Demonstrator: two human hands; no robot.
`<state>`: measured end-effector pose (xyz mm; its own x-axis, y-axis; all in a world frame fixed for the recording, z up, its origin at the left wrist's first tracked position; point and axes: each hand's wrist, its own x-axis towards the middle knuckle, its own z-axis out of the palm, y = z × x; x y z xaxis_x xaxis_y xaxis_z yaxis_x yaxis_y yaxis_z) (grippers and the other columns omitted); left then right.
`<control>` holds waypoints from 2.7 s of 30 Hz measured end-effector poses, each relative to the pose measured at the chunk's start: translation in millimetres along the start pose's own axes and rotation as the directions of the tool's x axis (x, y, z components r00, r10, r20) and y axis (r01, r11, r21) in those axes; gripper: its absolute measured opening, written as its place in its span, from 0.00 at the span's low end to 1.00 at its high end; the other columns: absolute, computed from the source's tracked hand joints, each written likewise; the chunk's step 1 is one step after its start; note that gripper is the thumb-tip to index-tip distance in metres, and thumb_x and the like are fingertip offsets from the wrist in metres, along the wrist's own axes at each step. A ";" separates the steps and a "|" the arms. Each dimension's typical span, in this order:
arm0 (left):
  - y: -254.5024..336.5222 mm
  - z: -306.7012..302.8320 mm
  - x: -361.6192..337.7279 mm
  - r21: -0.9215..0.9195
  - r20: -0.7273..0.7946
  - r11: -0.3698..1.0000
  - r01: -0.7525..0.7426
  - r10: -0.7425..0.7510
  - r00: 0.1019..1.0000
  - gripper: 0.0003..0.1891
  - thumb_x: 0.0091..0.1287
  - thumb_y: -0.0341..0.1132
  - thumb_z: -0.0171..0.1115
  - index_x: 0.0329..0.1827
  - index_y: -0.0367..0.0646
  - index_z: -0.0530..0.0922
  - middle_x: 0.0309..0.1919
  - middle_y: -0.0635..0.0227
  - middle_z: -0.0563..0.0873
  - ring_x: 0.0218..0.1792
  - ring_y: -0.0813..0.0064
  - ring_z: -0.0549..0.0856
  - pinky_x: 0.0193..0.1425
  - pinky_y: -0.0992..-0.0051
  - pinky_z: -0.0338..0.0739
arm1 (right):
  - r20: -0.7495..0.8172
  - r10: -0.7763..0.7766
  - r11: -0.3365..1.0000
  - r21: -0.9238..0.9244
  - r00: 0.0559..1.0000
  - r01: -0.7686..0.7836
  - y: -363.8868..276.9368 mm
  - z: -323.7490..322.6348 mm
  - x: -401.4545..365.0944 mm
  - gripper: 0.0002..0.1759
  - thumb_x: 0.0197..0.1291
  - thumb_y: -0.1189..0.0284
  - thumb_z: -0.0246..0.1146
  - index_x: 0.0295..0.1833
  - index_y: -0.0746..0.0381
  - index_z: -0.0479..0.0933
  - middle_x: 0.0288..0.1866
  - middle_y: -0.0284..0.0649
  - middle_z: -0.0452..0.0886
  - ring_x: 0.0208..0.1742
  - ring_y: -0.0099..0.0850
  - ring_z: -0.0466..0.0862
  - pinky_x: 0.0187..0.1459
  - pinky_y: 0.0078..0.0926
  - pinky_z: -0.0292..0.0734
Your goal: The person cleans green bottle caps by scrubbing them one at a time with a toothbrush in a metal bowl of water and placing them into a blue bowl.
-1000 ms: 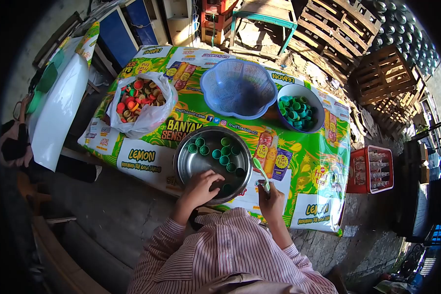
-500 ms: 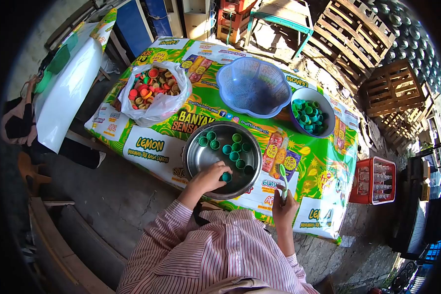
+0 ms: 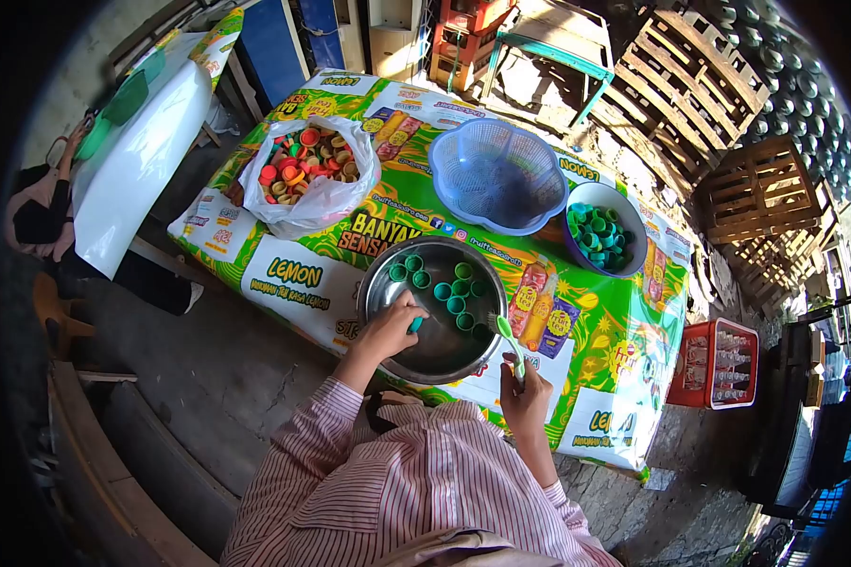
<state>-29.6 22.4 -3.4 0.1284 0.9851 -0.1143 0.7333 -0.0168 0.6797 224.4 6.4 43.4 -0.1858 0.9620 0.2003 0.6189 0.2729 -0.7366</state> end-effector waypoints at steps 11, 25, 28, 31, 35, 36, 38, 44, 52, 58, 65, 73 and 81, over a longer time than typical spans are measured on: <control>10.2 -4.3 -1.8 -0.094 -0.212 0.993 -0.078 0.057 0.976 0.36 0.46 0.26 0.71 0.57 0.42 0.60 0.39 0.57 0.78 0.44 0.55 0.79 0.46 0.64 0.74 | 0.088 -0.052 0.998 -0.034 0.995 0.055 -3.5 11.8 -2.3 0.16 0.53 0.74 0.63 0.48 0.64 0.74 0.13 0.39 0.70 0.14 0.35 0.74 0.19 0.32 0.66; 22.1 -0.4 -10.4 -0.171 -0.402 0.977 -0.128 0.050 0.914 0.48 0.49 0.31 0.71 0.71 0.42 0.48 0.39 0.58 0.84 0.40 0.60 0.83 0.46 0.68 0.77 | 0.201 -0.243 0.969 0.102 0.949 0.227 -16.6 23.7 2.9 0.30 0.59 0.80 0.52 0.68 0.56 0.60 0.33 0.50 0.80 0.28 0.46 0.81 0.27 0.39 0.73; 31.0 -0.2 -12.8 -0.246 -0.387 0.965 -0.093 -0.010 0.922 0.59 0.49 0.31 0.71 0.71 0.43 0.30 0.38 0.57 0.84 0.38 0.61 0.84 0.46 0.68 0.77 | 0.331 -0.195 0.974 -0.048 0.923 0.223 -10.1 25.9 -2.2 0.29 0.58 0.79 0.53 0.67 0.51 0.63 0.29 0.47 0.79 0.24 0.45 0.79 0.24 0.40 0.71; 32.7 2.6 -14.8 -0.253 -0.331 0.967 0.030 -0.116 0.937 0.62 0.47 0.31 0.71 0.70 0.42 0.24 0.36 0.55 0.84 0.37 0.59 0.84 0.46 0.67 0.77 | 0.257 -0.190 0.964 -0.135 0.947 0.230 -3.6 28.7 0.9 0.29 0.57 0.78 0.54 0.65 0.49 0.66 0.24 0.43 0.77 0.20 0.42 0.78 0.21 0.39 0.70; 38.1 4.0 -16.9 -0.277 -0.356 0.960 0.032 -0.134 0.925 0.63 0.46 0.30 0.71 0.69 0.42 0.22 0.33 0.53 0.84 0.35 0.59 0.84 0.45 0.67 0.77 | 0.279 -0.262 0.949 -0.100 0.924 0.299 2.1 32.2 -2.5 0.27 0.57 0.78 0.54 0.64 0.51 0.67 0.24 0.43 0.77 0.20 0.41 0.78 0.20 0.38 0.70; 36.3 5.3 -16.1 -0.280 -0.345 0.959 0.053 -0.152 0.926 0.63 0.46 0.30 0.71 0.69 0.41 0.22 0.33 0.54 0.84 0.35 0.59 0.84 0.44 0.67 0.77 | 0.282 -0.286 0.943 -0.089 0.916 0.322 2.9 33.6 -3.2 0.27 0.56 0.78 0.54 0.64 0.51 0.67 0.24 0.43 0.77 0.20 0.40 0.78 0.20 0.37 0.70; 33.0 10.9 -15.1 -0.293 -0.365 0.955 0.052 -0.162 0.917 0.63 0.46 0.30 0.71 0.69 0.41 0.22 0.33 0.54 0.84 0.34 0.59 0.84 0.43 0.68 0.77 | 0.285 -0.265 0.944 -0.119 0.921 0.308 3.5 30.3 -1.5 0.27 0.57 0.78 0.55 0.64 0.52 0.67 0.24 0.43 0.77 0.20 0.40 0.78 0.20 0.37 0.70; 41.7 5.2 -11.6 -0.276 -0.399 0.959 0.062 -0.173 0.901 0.63 0.46 0.30 0.71 0.69 0.39 0.23 0.31 0.54 0.83 0.32 0.59 0.84 0.41 0.68 0.77 | 0.262 -0.248 0.944 -0.150 0.933 0.294 8.6 27.0 6.2 0.28 0.55 0.79 0.54 0.64 0.53 0.67 0.23 0.39 0.78 0.19 0.38 0.77 0.19 0.36 0.69; 47.9 9.0 -14.2 -0.255 -0.441 0.964 -0.076 -0.046 0.896 0.56 0.49 0.26 0.66 0.72 0.44 0.31 0.29 0.60 0.79 0.32 0.65 0.80 0.41 0.69 0.73 | 0.269 -0.283 0.912 -0.220 0.921 0.345 6.3 22.4 12.1 0.31 0.52 0.81 0.54 0.64 0.53 0.67 0.22 0.42 0.76 0.19 0.39 0.77 0.20 0.38 0.69; 54.3 3.6 -15.3 -0.185 -0.434 0.977 -0.103 0.013 0.901 0.57 0.48 0.26 0.67 0.73 0.45 0.32 0.29 0.58 0.79 0.30 0.60 0.80 0.37 0.67 0.73 | 0.293 -0.295 0.913 -0.193 0.909 0.359 5.0 17.0 15.3 0.28 0.55 0.82 0.53 0.64 0.56 0.68 0.20 0.44 0.74 0.19 0.40 0.76 0.21 0.39 0.68; 49.4 7.6 -12.1 -0.262 -0.471 0.958 -0.120 -0.019 0.882 0.54 0.47 0.27 0.68 0.72 0.43 0.38 0.31 0.57 0.81 0.29 0.60 0.81 0.36 0.67 0.75 | 0.271 -0.141 0.949 -0.235 0.952 0.207 -4.1 9.1 17.8 0.25 0.58 0.82 0.53 0.62 0.57 0.69 0.25 0.47 0.78 0.25 0.44 0.79 0.25 0.37 0.72; 29.6 -0.2 -13.7 -0.985 -0.075 0.169 -0.032 -0.253 0.964 0.16 0.69 0.38 0.53 0.57 0.44 0.73 0.56 0.72 0.75 0.49 0.79 0.79 0.54 0.73 0.76 | 0.245 -0.149 0.980 0.162 0.958 0.111 -16.1 11.9 15.1 0.26 0.59 0.81 0.52 0.64 0.56 0.67 0.35 0.53 0.81 0.30 0.43 0.83 0.30 0.32 0.75; 25.2 0.3 -13.4 -0.937 -0.083 0.347 0.047 -0.351 0.933 0.16 0.67 0.45 0.56 0.52 0.47 0.77 0.39 0.77 0.81 0.35 0.88 0.78 0.36 0.85 0.72 | 0.208 -0.255 0.955 -0.100 0.944 0.280 -20.9 14.0 14.8 0.28 0.58 0.76 0.55 0.64 0.44 0.67 0.22 0.38 0.75 0.18 0.38 0.76 0.20 0.37 0.71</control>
<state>-12.7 8.7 15.0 -0.1929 0.9391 -0.2845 -0.3655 0.2003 0.9090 198.1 14.7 52.7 -0.4922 0.8359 0.2429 0.6148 0.5314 -0.5827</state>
